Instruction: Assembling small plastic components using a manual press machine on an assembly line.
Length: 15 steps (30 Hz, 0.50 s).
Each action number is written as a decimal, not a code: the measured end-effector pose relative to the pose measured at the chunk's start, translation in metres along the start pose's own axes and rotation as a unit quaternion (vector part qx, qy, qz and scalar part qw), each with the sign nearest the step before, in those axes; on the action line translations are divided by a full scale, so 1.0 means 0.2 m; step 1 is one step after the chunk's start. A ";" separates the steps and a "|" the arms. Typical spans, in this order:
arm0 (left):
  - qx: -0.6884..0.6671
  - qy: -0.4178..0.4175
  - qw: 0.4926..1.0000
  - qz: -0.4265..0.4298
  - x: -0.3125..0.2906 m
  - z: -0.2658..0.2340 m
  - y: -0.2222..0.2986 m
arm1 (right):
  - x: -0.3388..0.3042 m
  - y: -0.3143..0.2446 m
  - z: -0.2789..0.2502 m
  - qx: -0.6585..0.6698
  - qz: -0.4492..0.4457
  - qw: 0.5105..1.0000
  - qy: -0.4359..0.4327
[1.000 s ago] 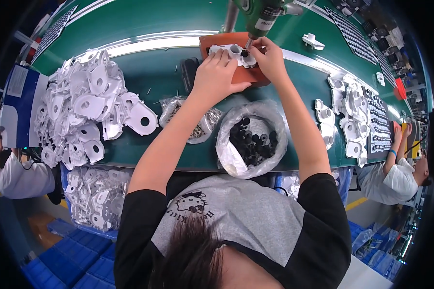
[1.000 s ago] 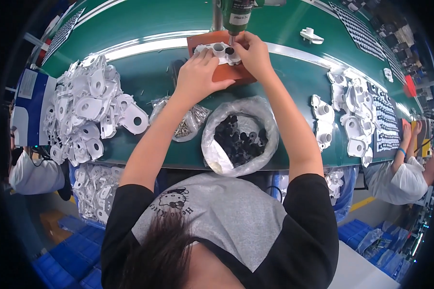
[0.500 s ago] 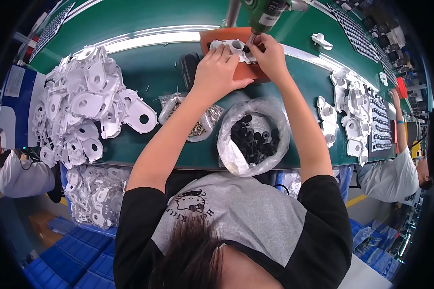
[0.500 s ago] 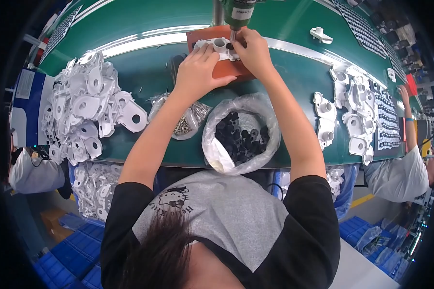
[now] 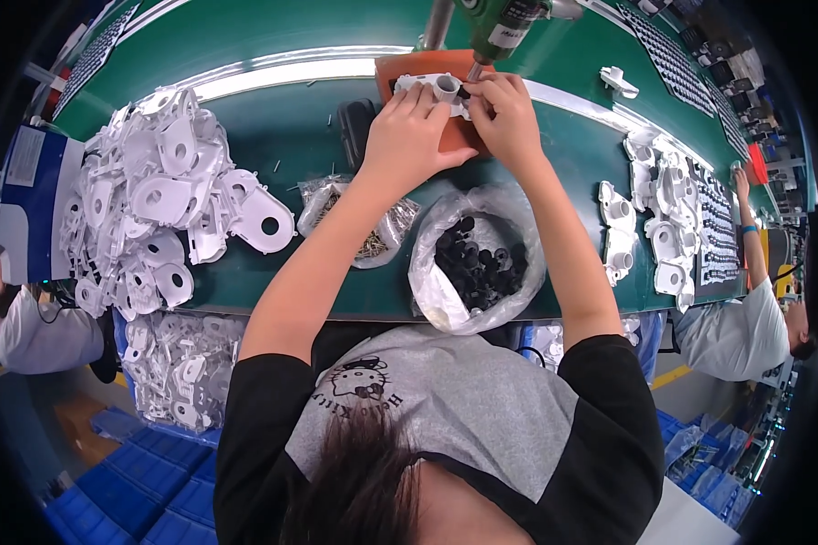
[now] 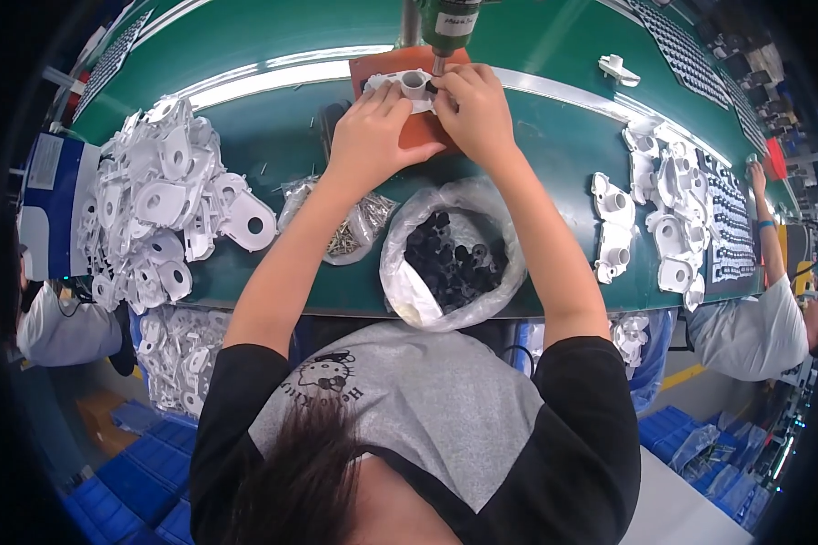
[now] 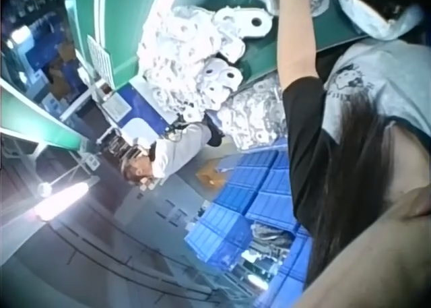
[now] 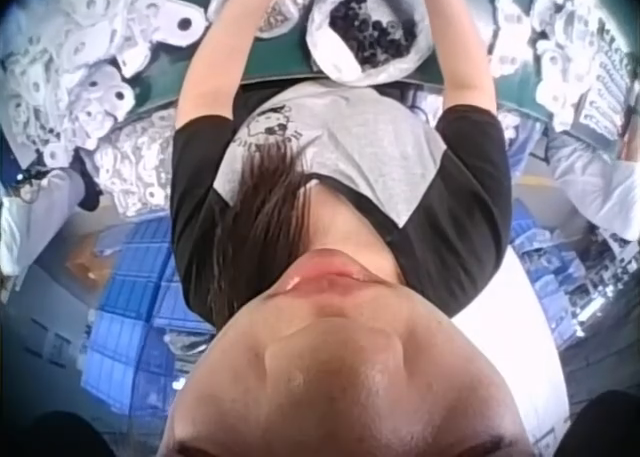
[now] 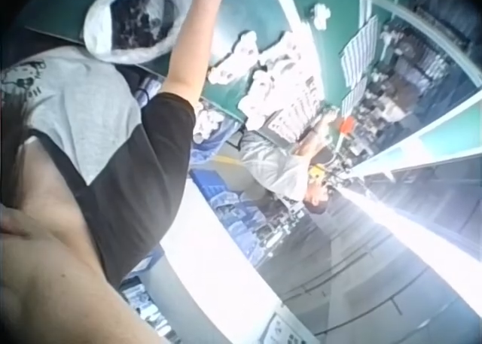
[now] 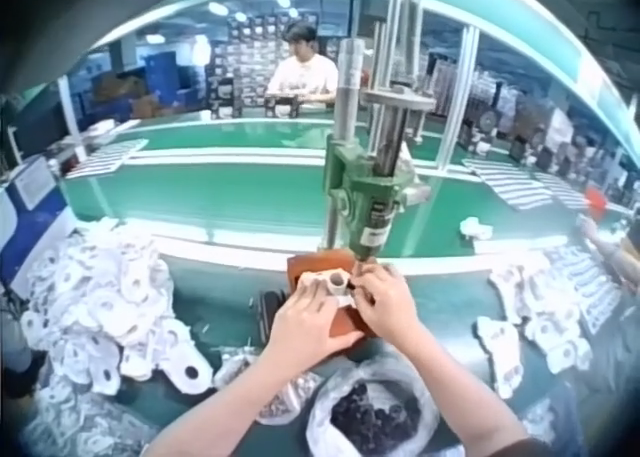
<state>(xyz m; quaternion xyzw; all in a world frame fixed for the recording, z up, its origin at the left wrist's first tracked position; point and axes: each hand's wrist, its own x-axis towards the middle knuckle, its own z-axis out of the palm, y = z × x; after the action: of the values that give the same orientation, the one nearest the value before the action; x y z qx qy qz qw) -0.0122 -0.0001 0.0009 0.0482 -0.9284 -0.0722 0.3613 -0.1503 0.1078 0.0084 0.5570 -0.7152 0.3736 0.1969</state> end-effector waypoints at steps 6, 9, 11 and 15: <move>-0.018 0.006 1.000 0.000 0.00 0.01 0.01 | -0.04 -0.03 -0.01 -0.037 0.014 0.999 -0.017; -0.023 0.006 1.000 -0.001 0.00 0.01 0.02 | -0.06 -0.04 -0.02 -0.065 0.010 0.997 -0.029; -0.027 0.003 1.000 -0.004 -0.01 0.01 0.02 | -0.07 -0.06 -0.03 -0.082 0.005 0.996 -0.045; -0.027 0.010 1.000 -0.006 -0.02 0.02 0.01 | -0.12 -0.04 -0.11 -0.003 0.019 0.999 -0.048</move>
<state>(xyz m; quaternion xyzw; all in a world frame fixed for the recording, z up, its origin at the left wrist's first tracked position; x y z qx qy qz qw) -0.0123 0.0029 -0.0050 0.0449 -0.9220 -0.0992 0.3715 -0.1377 0.1394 0.0079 0.5602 -0.7353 0.3476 0.1570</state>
